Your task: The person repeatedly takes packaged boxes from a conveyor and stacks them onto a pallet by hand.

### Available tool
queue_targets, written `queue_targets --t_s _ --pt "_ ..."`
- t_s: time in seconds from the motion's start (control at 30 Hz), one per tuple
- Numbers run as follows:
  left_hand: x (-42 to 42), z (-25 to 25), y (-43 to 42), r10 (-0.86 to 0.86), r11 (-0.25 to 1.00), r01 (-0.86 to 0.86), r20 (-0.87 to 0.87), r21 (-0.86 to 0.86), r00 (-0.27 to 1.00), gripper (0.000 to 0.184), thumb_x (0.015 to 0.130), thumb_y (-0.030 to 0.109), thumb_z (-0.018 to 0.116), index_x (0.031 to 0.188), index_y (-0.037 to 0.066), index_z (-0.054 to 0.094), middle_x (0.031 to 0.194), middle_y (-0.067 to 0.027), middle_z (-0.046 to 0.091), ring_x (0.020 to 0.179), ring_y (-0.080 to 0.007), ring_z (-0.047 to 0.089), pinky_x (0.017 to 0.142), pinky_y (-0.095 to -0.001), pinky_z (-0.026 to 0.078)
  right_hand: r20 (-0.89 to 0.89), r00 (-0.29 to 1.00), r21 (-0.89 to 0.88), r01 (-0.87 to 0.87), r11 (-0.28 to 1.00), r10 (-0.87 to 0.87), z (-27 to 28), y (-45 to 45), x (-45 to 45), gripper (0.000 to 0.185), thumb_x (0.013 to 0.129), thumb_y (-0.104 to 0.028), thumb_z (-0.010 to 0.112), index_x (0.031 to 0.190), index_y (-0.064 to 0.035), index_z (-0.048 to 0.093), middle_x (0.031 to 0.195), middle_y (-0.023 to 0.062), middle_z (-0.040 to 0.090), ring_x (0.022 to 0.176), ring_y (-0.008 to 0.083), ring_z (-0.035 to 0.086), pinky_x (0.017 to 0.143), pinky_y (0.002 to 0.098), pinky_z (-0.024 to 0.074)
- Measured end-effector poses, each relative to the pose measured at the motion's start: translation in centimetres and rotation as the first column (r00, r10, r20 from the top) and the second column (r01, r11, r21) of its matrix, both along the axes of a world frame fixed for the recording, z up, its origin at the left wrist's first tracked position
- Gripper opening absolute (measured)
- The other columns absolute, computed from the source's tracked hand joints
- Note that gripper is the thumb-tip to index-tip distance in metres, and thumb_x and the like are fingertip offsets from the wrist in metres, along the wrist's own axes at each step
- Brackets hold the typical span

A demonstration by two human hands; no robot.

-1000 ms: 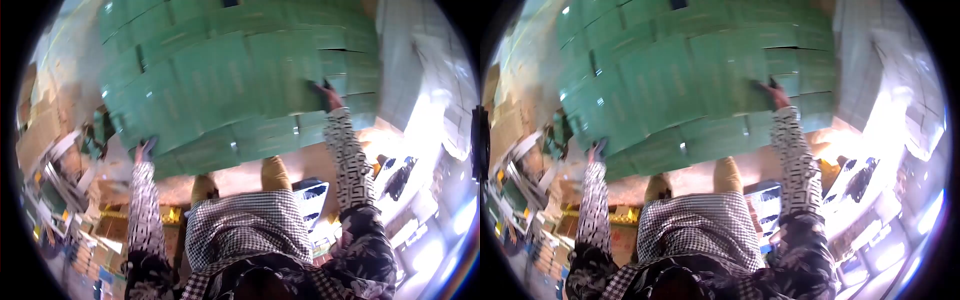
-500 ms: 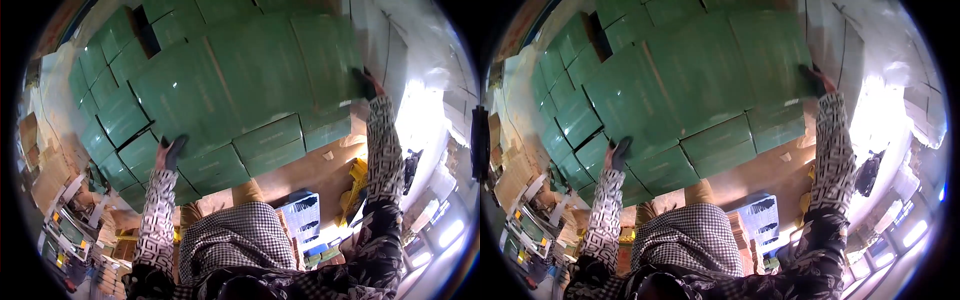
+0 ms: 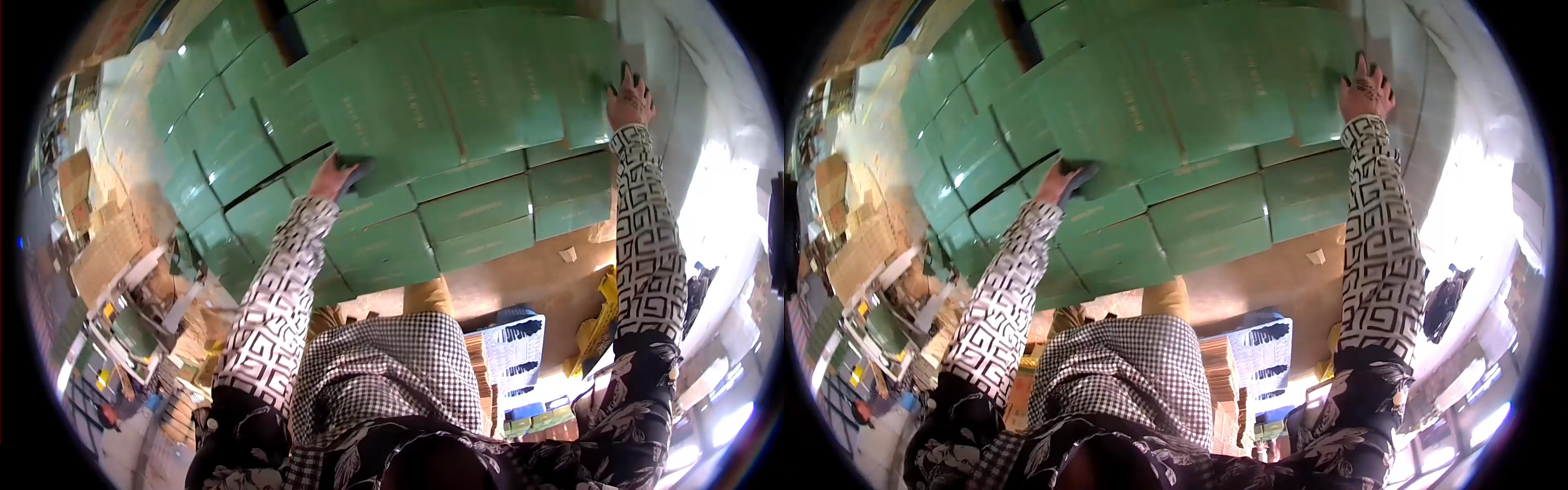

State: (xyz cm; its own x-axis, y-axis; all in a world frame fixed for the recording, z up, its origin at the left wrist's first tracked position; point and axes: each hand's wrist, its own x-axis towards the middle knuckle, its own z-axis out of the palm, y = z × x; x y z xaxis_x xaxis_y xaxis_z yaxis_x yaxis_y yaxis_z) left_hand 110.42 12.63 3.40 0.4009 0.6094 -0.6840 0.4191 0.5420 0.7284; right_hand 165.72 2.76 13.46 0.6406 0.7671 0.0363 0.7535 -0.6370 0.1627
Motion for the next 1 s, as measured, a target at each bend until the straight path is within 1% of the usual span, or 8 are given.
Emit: queue_targets --t_s 0.17,0.3,0.5,0.63,0.7,0.77,0.87,1.0 --pt "0.4 0.9 -3.9 0.258 0.966 -0.249 0.246 -0.068 0.934 0.061 0.078 0.029 0.062 0.122 -0.005 0.038 0.119 -0.0197 0.048 0.106 -0.0260 0.050 0.088 -0.0346 0.043 -0.222 0.850 0.005 -0.488 0.873 0.477 0.2 -0.8 -19.8 0.057 0.079 -0.037 0.057 0.128 -0.0131 0.042 0.132 0.0147 0.038 0.122 0.0309 0.035 0.101 0.0407 0.0270" --pt "-11.3 16.5 -5.1 0.172 0.754 0.141 -0.401 0.641 0.900 0.059 0.072 0.037 0.065 0.119 0.006 0.046 0.119 -0.0199 0.046 0.113 -0.0319 0.042 0.096 -0.0429 0.034 -0.188 0.816 -0.158 -0.575 0.803 0.547 -6.6 -5.7 -13.0 0.057 0.081 -0.037 0.057 0.128 -0.0100 0.041 0.131 0.0098 0.041 0.118 0.0283 0.040 0.099 0.0365 0.0323" --pt "-49.7 29.4 -1.8 0.532 0.779 0.520 -0.808 0.350 -0.253 0.092 0.063 0.066 0.056 0.131 0.008 0.032 0.137 -0.0230 0.025 0.126 -0.0423 0.021 0.102 -0.0553 0.013 -0.606 0.664 0.379 -0.243 0.893 0.438 -7.9 1.3 -18.0 0.059 0.082 -0.033 0.058 0.129 -0.0048 0.038 0.139 0.0106 0.029 0.127 0.0239 0.027 0.104 0.0420 0.0267" --pt "-67.0 26.9 -6.1 -0.154 0.952 0.235 -0.971 -0.195 -0.181 0.090 0.070 0.065 0.051 0.136 0.012 0.024 0.141 -0.0192 0.016 0.127 -0.0393 0.023 0.102 -0.0562 0.019 -0.946 0.086 0.300 -0.134 0.944 0.313 5.0 10.1 -65.5 0.060 0.086 -0.019 0.053 0.135 -0.0008 0.025 0.141 0.0133 0.023 0.130 0.0238 0.022 0.106 0.0327 0.0173" --pt "-73.4 25.4 -9.7 0.062 0.901 0.434 -0.992 0.008 -0.112 0.064 0.075 0.043 0.060 0.127 0.011 0.041 0.136 -0.0179 0.030 0.117 -0.0341 0.040 0.098 -0.0516 0.029 -0.864 -0.415 0.300 0.027 0.954 0.284 7.2 11.1 -83.1 0.061 0.083 -0.008 0.054 0.135 0.0003 0.024 0.141 0.0140 0.024 0.130 0.0230 0.023 0.105 0.0319 0.0201" --pt "-77.4 28.5 -12.4 0.344 0.672 0.468 -0.801 0.574 0.490 0.044 0.075 0.020 0.062 0.115 0.006 0.052 0.117 -0.0170 0.051 0.102 -0.0302 0.053 0.090 -0.0430 0.041 -0.809 -0.393 0.526 -0.153 0.837 0.437 10.5 12.0 -97.5 0.068 0.074 -0.004 0.063 0.133 0.0010 0.028 0.135 0.0152 0.033 0.125 0.0254 0.032 0.102 0.0329 0.0265" --pt "-85.0 28.1 -14.1 0.931 0.292 -0.140 -0.248 0.946 0.266 0.029 0.074 0.014 0.062 0.100 0.000 0.058 0.088 -0.0111 0.062 0.079 -0.0212 0.060 0.071 -0.0296 0.048 -0.767 -0.326 0.639 -0.315 0.702 0.553 12.6 13.4 -111.1 0.072 0.072 -0.013 0.069 0.130 0.0027 0.029 0.127 0.0195 0.039 0.118 0.0300 0.039 0.099 0.0354 0.0316" --pt "-94.1 31.1 -7.1 0.905 -0.367 -0.920 0.174 -0.139 -0.388 0.053 0.079 0.048 0.058 0.113 0.008 0.052 0.098 -0.0069 0.058 0.082 -0.0232 0.057 0.080 -0.0356 0.045 -0.803 -0.157 0.585 -0.392 0.710 0.576 12.8 14.8 -122.1 0.075 0.072 -0.024 0.071 0.128 0.0051 0.030 0.124 0.0231 0.040 0.115 0.0345 0.040 0.097 0.0355 0.0350"
